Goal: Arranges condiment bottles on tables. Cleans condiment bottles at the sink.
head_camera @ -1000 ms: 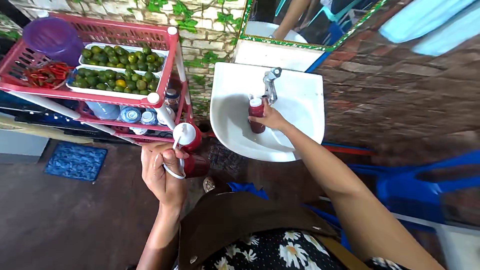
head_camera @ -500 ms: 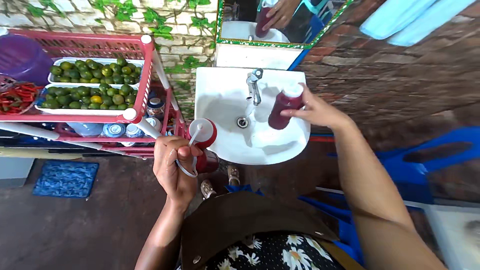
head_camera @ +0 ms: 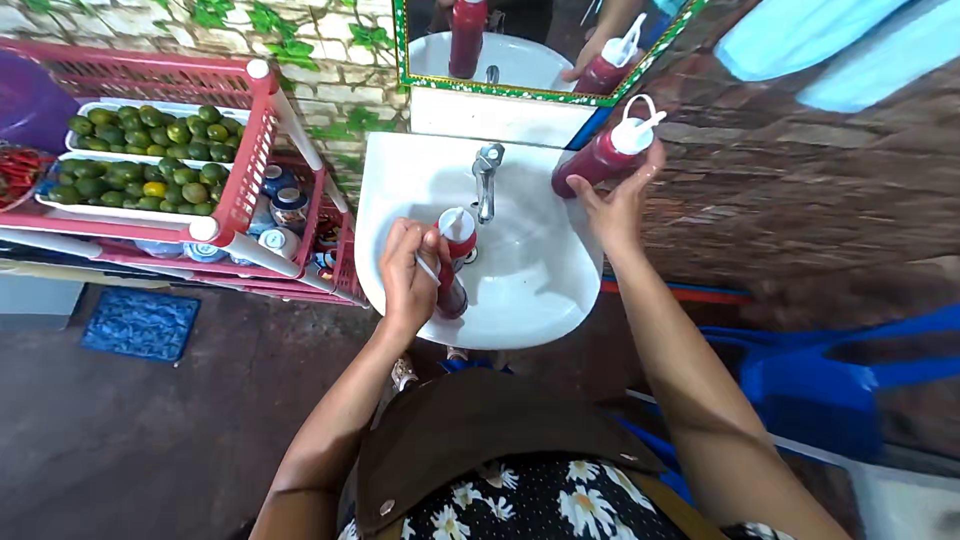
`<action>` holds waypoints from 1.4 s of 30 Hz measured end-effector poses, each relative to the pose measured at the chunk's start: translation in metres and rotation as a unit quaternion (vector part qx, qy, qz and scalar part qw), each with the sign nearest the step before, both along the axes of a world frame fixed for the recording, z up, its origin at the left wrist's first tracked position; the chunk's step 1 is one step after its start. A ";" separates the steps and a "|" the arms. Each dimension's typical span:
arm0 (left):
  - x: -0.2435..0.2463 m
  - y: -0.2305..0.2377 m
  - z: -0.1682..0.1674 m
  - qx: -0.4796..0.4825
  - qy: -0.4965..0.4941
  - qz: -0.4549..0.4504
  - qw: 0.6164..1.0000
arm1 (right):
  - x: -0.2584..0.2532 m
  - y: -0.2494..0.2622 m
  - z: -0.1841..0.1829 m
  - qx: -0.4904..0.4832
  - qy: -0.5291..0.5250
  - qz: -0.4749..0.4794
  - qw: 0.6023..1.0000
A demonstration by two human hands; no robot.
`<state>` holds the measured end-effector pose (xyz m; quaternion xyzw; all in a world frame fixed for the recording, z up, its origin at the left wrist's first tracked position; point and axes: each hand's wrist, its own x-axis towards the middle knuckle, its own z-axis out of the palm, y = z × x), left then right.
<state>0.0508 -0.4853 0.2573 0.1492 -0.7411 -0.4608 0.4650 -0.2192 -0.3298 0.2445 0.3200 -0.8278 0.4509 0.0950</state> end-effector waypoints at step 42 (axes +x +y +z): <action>-0.069 0.020 -0.065 0.207 -0.189 -0.045 0.959 | 0.022 -0.019 -0.048 0.078 -0.372 0.432 0.818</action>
